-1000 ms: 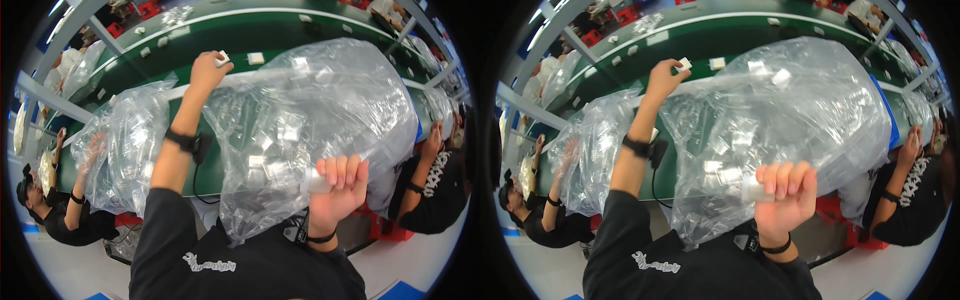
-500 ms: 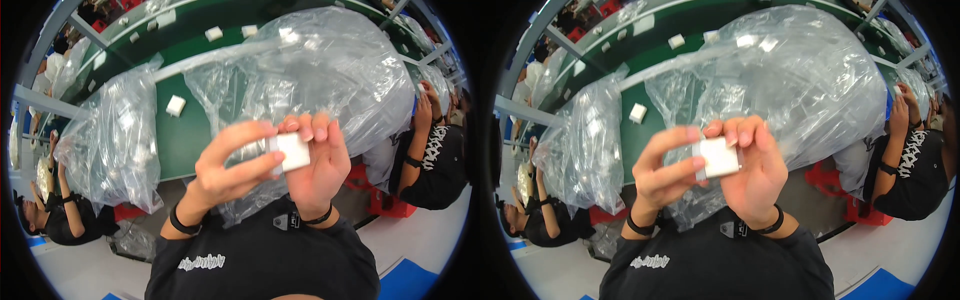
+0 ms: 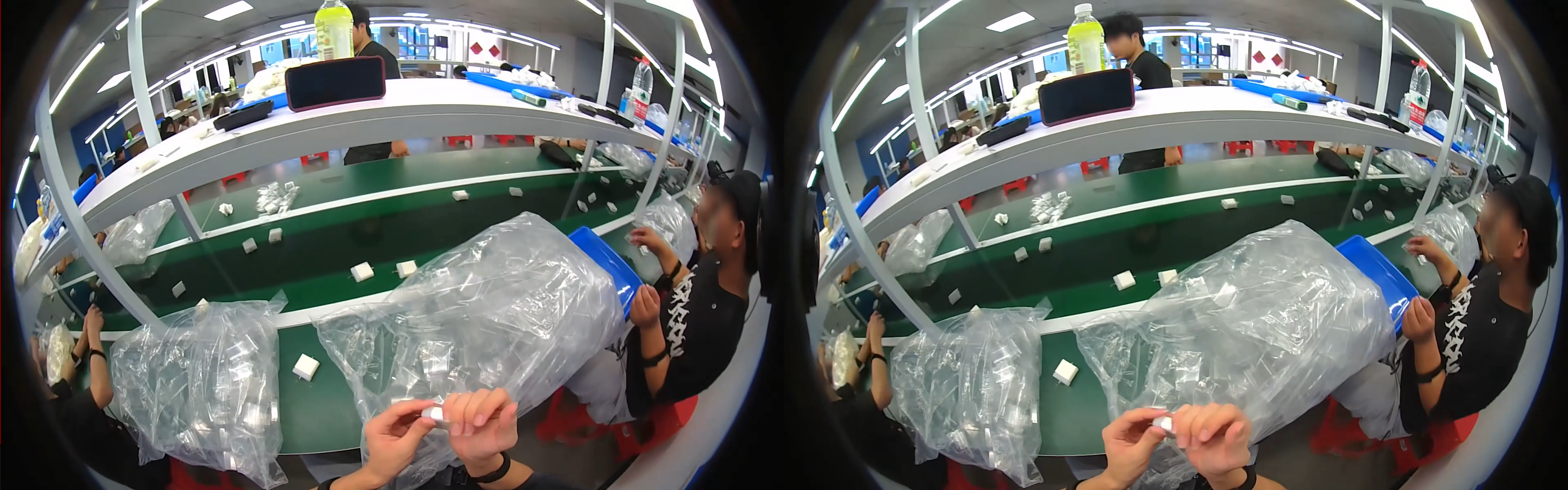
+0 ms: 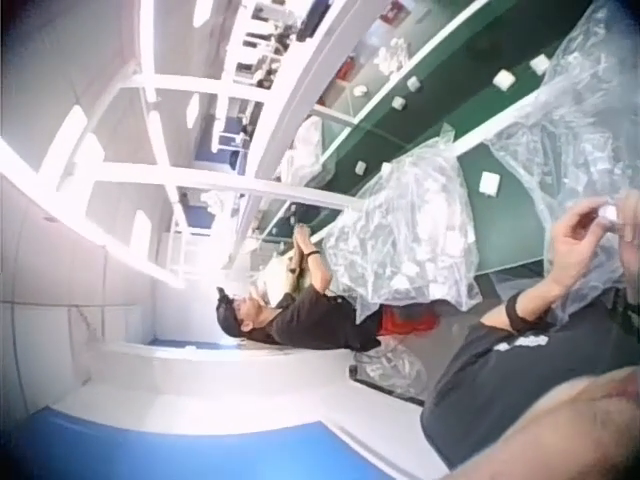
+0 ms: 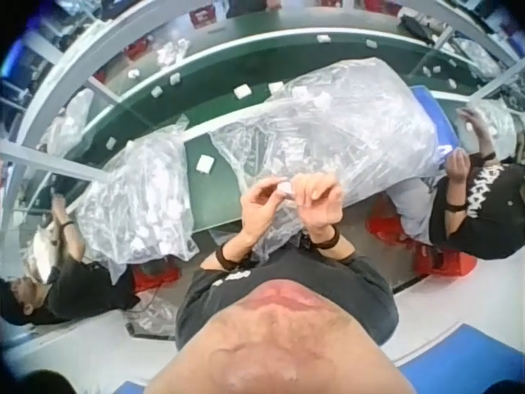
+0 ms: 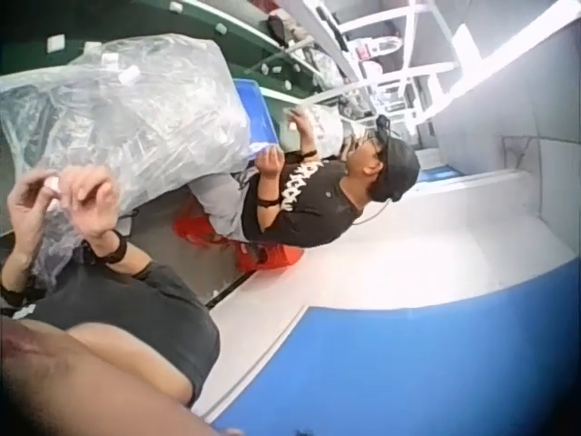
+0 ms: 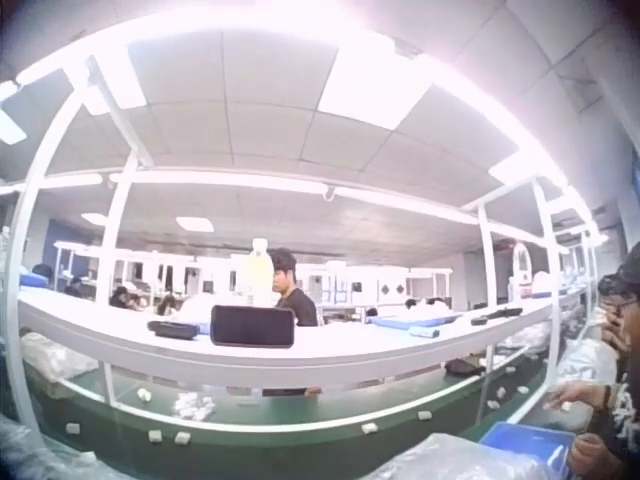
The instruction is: Assembling small white and clear plastic components at a manufacturing workstation.
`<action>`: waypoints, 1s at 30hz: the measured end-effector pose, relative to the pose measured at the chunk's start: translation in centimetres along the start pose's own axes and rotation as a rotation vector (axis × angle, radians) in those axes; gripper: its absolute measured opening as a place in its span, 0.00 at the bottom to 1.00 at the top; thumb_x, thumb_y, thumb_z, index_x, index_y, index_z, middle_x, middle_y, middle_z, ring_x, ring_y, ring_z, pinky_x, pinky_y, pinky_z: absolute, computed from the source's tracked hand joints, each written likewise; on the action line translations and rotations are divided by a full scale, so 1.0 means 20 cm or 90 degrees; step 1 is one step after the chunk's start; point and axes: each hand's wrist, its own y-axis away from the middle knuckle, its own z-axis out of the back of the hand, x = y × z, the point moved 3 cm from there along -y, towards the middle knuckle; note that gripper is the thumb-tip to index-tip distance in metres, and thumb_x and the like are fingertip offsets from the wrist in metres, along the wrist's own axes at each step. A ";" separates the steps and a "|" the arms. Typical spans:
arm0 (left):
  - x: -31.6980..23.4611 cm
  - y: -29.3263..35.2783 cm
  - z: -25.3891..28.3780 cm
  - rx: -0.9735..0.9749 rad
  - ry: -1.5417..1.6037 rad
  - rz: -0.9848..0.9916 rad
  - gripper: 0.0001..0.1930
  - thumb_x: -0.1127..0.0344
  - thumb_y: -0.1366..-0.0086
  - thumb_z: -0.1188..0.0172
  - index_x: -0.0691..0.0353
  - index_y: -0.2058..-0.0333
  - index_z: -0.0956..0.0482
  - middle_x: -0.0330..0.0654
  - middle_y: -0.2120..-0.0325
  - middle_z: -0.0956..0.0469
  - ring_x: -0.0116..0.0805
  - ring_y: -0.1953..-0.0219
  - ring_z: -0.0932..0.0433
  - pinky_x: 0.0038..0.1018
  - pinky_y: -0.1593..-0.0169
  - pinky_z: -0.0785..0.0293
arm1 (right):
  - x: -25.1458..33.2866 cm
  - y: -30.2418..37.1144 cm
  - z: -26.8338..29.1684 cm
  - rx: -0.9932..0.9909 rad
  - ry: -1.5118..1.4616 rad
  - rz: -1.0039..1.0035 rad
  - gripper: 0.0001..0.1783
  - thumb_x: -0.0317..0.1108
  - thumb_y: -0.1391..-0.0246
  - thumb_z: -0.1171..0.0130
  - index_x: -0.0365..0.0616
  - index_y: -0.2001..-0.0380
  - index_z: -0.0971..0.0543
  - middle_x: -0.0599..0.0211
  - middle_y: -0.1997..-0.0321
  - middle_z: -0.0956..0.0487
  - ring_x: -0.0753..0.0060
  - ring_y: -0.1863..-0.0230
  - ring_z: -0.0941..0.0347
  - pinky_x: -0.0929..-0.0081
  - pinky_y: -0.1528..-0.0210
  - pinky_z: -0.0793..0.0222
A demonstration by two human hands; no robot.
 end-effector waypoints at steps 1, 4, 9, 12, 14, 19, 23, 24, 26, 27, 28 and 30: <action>-0.01 0.00 0.00 0.039 -0.039 -0.043 0.13 0.78 0.43 0.41 0.70 0.57 0.26 0.48 0.61 0.24 0.32 0.60 0.24 0.24 0.56 0.28 | 0.01 0.01 0.01 -0.003 -0.005 0.014 0.27 0.53 0.37 0.67 0.44 0.81 0.35 0.66 0.87 0.35 0.68 0.86 0.38 0.67 0.72 0.39; -0.04 0.01 0.00 0.056 -0.107 -0.108 0.12 0.78 0.44 0.41 0.72 0.60 0.23 0.49 0.63 0.23 0.34 0.61 0.24 0.24 0.57 0.28 | 0.02 0.02 0.01 -0.036 -0.002 0.022 0.28 0.53 0.37 0.69 0.45 0.83 0.37 0.69 0.90 0.39 0.73 0.89 0.44 0.68 0.76 0.40; -0.12 -0.03 0.01 0.144 -0.239 -0.120 0.11 0.81 0.48 0.39 0.69 0.64 0.20 0.50 0.66 0.21 0.34 0.64 0.22 0.23 0.60 0.27 | 0.04 0.04 0.03 -0.007 -0.085 0.001 0.29 0.54 0.37 0.68 0.41 0.81 0.36 0.65 0.87 0.37 0.69 0.87 0.42 0.64 0.75 0.39; -0.15 -0.06 0.02 0.154 -0.298 -0.096 0.10 0.80 0.50 0.37 0.68 0.66 0.19 0.49 0.69 0.20 0.33 0.67 0.21 0.22 0.64 0.26 | 0.00 0.05 0.03 -0.031 -0.106 0.003 0.29 0.55 0.38 0.65 0.41 0.81 0.35 0.67 0.88 0.38 0.70 0.88 0.43 0.65 0.75 0.39; -0.18 -0.06 0.05 0.133 -0.333 -0.080 0.09 0.78 0.52 0.34 0.68 0.68 0.18 0.48 0.69 0.20 0.33 0.68 0.21 0.22 0.66 0.25 | -0.02 0.01 0.00 0.057 -0.063 -0.005 0.28 0.54 0.38 0.64 0.45 0.83 0.36 0.70 0.90 0.37 0.73 0.90 0.44 0.70 0.79 0.42; -0.24 -0.03 0.04 0.177 -0.206 -0.218 0.15 0.82 0.59 0.32 0.69 0.68 0.19 0.49 0.70 0.21 0.39 0.66 0.20 0.29 0.60 0.22 | 0.00 -0.07 -0.04 0.211 -0.156 -0.064 0.29 0.57 0.40 0.62 0.45 0.83 0.33 0.72 0.87 0.32 0.75 0.88 0.37 0.73 0.79 0.38; -0.24 -0.02 0.01 0.195 -0.232 -0.263 0.16 0.82 0.59 0.32 0.71 0.67 0.19 0.48 0.71 0.21 0.40 0.66 0.20 0.29 0.62 0.22 | 0.01 -0.08 -0.04 0.275 -0.152 -0.054 0.27 0.55 0.39 0.60 0.47 0.84 0.31 0.74 0.85 0.30 0.78 0.87 0.34 0.78 0.78 0.36; -0.23 -0.01 0.01 0.193 -0.231 -0.251 0.16 0.82 0.59 0.32 0.71 0.67 0.19 0.48 0.71 0.21 0.40 0.66 0.20 0.29 0.62 0.22 | 0.01 -0.07 -0.04 0.264 -0.151 -0.059 0.27 0.55 0.39 0.60 0.47 0.84 0.31 0.74 0.85 0.30 0.78 0.87 0.34 0.78 0.78 0.36; -0.22 0.00 0.02 0.170 -0.198 -0.241 0.15 0.82 0.60 0.32 0.71 0.68 0.19 0.49 0.72 0.21 0.41 0.66 0.20 0.28 0.64 0.22 | 0.01 -0.05 -0.05 0.258 -0.209 -0.014 0.32 0.59 0.40 0.63 0.41 0.83 0.31 0.70 0.83 0.31 0.75 0.86 0.36 0.75 0.82 0.40; -0.23 0.00 0.02 0.169 -0.197 -0.234 0.15 0.82 0.60 0.32 0.71 0.68 0.19 0.49 0.72 0.21 0.41 0.66 0.20 0.28 0.64 0.22 | 0.01 -0.04 -0.05 0.252 -0.207 -0.017 0.32 0.59 0.40 0.63 0.41 0.83 0.31 0.70 0.83 0.31 0.75 0.86 0.36 0.75 0.82 0.40; -0.24 0.01 0.02 0.188 -0.205 -0.226 0.15 0.82 0.60 0.32 0.71 0.68 0.19 0.49 0.72 0.21 0.41 0.66 0.20 0.28 0.64 0.22 | 0.01 -0.02 -0.05 0.243 -0.209 -0.014 0.32 0.58 0.40 0.63 0.41 0.83 0.30 0.69 0.83 0.30 0.75 0.86 0.35 0.75 0.82 0.40; -0.24 0.00 0.04 0.203 -0.214 -0.213 0.15 0.82 0.60 0.32 0.72 0.68 0.19 0.49 0.72 0.21 0.40 0.67 0.20 0.27 0.64 0.22 | 0.01 0.00 -0.06 0.229 -0.210 -0.015 0.32 0.58 0.40 0.63 0.41 0.83 0.30 0.69 0.82 0.30 0.74 0.86 0.35 0.75 0.83 0.41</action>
